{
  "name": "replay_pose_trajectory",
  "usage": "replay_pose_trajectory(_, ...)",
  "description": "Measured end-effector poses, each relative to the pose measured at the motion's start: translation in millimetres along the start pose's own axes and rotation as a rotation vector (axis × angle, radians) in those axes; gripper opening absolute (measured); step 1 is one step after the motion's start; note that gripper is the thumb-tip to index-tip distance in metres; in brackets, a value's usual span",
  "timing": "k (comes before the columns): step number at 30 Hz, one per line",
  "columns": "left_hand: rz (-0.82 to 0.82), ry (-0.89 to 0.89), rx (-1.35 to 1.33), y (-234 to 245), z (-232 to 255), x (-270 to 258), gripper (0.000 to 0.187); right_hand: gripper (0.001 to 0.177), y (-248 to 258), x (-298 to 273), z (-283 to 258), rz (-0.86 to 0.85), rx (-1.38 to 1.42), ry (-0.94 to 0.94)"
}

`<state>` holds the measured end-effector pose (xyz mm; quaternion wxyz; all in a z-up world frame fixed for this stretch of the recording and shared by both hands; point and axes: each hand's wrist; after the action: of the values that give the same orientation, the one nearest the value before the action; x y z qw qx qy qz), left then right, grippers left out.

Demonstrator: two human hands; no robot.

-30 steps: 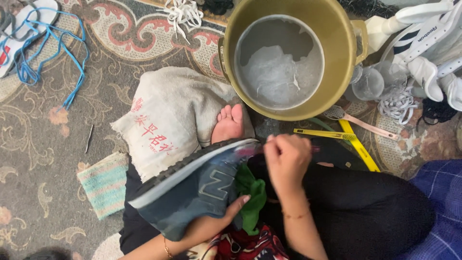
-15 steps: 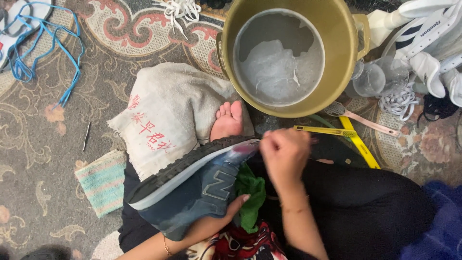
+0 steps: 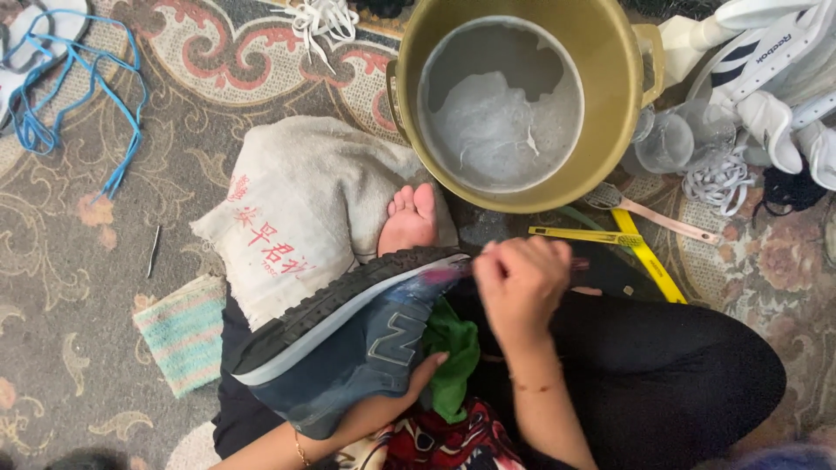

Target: The person cleans a pair of sneakers by scrubbing the midsoles and uppers with a small brush and soapy water, then wiping them with a green cloth.

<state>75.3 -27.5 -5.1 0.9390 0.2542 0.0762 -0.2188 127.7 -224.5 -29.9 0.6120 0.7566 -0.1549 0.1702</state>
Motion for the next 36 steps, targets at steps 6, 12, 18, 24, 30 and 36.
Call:
replay_pose_trajectory(6, 0.068, 0.02, 0.05, -11, -10, -15, 0.085, 0.042, -15, -8, 9, -0.034, 0.122, -0.031)
replay_pose_trajectory(12, 0.051, 0.292, -0.299, -2, 4, -15, 0.077, 0.041, -15, -18, -9, -0.08, 0.169, -0.144)
replay_pose_trajectory(18, 0.166, 0.426, -0.688, -4, 11, -14, 0.035, 0.043, -36, -32, 24, -0.108, 0.175, -0.258)
replay_pose_trajectory(24, 0.161, 0.331, -0.758, -16, 1, -17, 0.026, 0.028, -16, -32, -19, -0.012, 0.265, -0.062)
replay_pose_trajectory(30, 0.26, 0.219, -0.875, -21, -43, -23, 0.045, 0.041, -27, -31, 3, 0.006, 0.149, -0.136)
replay_pose_trajectory(36, 0.326, 0.45, -1.396, -19, -34, -10, 0.069, 0.042, -29, -33, -8, 0.031, 0.223, -0.043)
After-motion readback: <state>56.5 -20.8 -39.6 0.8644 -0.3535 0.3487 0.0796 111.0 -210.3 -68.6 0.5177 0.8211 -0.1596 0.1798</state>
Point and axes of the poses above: each hand's wrist, its own x-axis towards the middle knuckle, its own y-axis out of the back of the hand, z = x × y, and after that the axes turned 15 degrees about -x, right-handed
